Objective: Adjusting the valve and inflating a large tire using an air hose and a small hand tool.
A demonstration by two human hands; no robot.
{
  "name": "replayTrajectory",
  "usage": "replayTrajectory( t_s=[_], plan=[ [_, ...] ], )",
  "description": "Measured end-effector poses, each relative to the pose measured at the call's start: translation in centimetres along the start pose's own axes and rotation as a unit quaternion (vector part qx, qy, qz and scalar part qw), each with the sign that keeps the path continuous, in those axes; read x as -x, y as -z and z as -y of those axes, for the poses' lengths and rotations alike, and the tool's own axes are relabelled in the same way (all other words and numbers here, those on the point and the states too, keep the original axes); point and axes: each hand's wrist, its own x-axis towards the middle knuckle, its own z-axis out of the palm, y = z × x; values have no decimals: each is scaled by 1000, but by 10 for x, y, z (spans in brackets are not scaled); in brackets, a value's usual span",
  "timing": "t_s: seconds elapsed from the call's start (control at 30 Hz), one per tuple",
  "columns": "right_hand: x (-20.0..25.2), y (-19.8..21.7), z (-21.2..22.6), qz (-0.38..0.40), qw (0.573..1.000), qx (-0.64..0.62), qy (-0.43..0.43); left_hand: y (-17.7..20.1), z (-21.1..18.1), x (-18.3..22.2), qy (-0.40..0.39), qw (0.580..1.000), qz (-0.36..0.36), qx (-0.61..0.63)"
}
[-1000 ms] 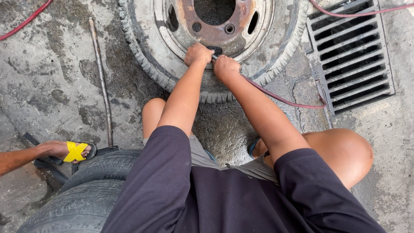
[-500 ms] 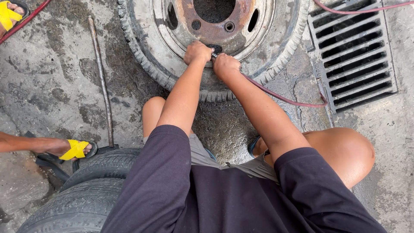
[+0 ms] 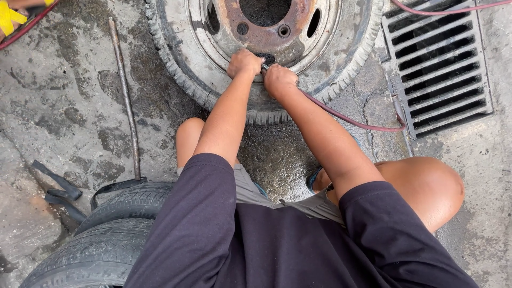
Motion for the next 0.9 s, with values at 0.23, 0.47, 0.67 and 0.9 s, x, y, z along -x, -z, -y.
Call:
replayTrajectory(
  t_s=[0.23,0.47,0.67,0.9],
  plan=[
    [7,8,2,17,1000,-5,-6,0,1,1,-2,1000,-3,2],
    [6,4,1,9,1000,1,4,-1,1,0,0,1000,-1,4],
    [6,6,2,11,1000,0,0,-1,0,0,1,1000,-4,2],
    [4,4,2,9,1000,5,1,-1,0,-1,1,1000,-6,1]
  ],
)
